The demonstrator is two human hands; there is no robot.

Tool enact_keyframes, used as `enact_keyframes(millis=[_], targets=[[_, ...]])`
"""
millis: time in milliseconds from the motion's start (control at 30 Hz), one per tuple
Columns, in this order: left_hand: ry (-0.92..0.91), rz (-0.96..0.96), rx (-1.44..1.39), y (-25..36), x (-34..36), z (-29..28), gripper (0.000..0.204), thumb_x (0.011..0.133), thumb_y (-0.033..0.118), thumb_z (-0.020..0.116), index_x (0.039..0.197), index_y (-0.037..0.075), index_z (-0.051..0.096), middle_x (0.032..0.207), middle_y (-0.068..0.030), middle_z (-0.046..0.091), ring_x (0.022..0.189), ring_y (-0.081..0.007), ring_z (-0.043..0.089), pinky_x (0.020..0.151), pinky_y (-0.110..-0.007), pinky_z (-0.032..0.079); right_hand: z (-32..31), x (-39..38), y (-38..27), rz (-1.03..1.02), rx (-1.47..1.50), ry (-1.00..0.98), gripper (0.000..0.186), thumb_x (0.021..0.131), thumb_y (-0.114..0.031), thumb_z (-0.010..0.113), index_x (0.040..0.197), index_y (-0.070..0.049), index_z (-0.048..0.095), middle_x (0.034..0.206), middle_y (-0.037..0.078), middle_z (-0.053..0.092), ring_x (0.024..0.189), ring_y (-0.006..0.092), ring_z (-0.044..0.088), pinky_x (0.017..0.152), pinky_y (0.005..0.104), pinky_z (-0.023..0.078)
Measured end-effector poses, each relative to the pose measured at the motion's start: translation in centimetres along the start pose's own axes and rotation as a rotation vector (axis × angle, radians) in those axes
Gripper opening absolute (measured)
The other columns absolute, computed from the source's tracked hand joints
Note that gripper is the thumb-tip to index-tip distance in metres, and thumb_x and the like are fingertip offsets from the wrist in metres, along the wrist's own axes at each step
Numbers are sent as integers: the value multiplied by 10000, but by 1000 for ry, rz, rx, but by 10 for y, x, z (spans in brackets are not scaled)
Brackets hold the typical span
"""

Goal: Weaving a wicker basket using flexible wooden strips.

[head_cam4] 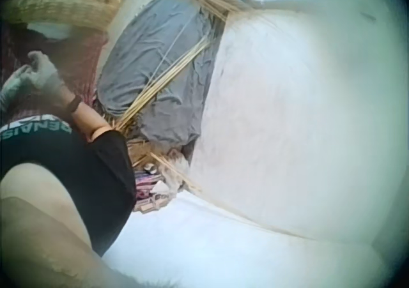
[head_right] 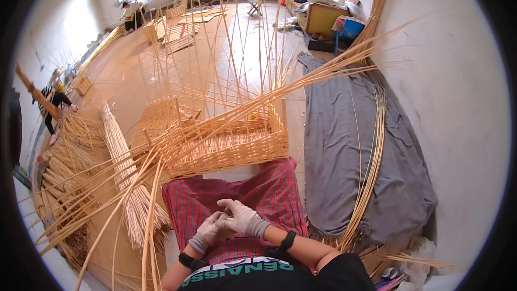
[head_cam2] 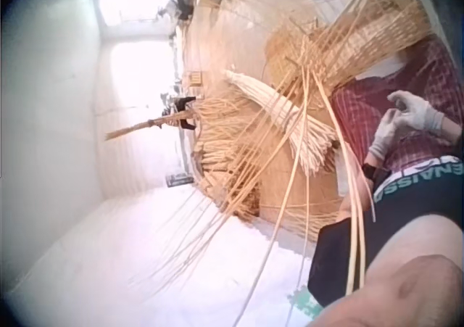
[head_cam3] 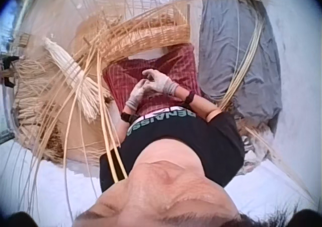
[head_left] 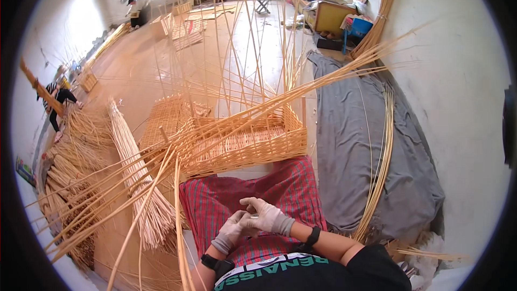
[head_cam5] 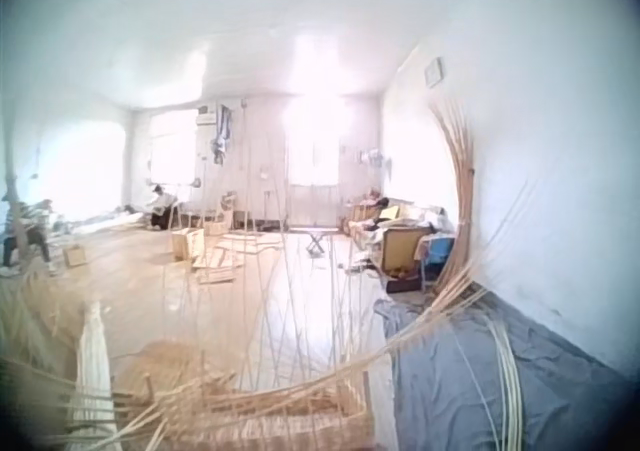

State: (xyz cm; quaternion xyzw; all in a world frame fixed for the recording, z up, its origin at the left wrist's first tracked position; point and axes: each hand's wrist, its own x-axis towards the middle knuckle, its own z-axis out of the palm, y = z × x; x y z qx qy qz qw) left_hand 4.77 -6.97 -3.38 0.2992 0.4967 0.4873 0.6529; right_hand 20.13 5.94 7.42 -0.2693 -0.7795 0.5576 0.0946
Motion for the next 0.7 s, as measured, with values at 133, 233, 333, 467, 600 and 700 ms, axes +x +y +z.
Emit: enact_keyframes(millis=[133,233,333,467,600,700], targets=[[167,-123,-217,81,-31,28,145,966,246,657,957,123,580,706,18,566,581,-101,565,532,-238,486,-30,0,-4,7,-57,-218,636,894,-479,680,1373,-86,536,1214,192,665,1125,327,655,992,394,506],[330,121,-273,96,-44,-23,130,973,186,648,909,91,588,625,-11,536,498,-113,527,448,-262,448,-91,1,-2,104,-457,-185,451,945,-493,554,1157,-126,709,1060,141,724,1014,315,689,913,415,534],[543,222,142,142,-54,-51,109,976,148,648,965,48,609,750,-39,627,660,-138,607,600,-286,511,-151,6,-1,170,-582,-8,368,925,-436,605,979,-102,750,943,137,729,917,308,697,837,426,540],[770,990,432,233,-62,-69,82,1016,30,528,1066,9,590,1033,-55,611,945,-112,558,850,-256,475,-165,57,-55,-220,-650,651,249,892,-349,673,853,-106,713,824,119,678,820,322,665,739,437,514],[1024,956,523,309,-18,-98,216,993,8,569,1207,14,604,1143,-81,650,1036,-165,604,959,-291,481,-154,126,-106,-494,-676,813,236,878,-339,695,816,-111,697,787,111,660,785,323,657,712,424,509],[851,805,839,310,7,-206,447,939,-11,648,1371,58,554,1404,-133,567,1334,-220,512,1111,-328,417,-124,176,-139,-371,-874,714,259,870,-380,697,834,-124,698,800,93,671,792,318,663,719,433,510]])
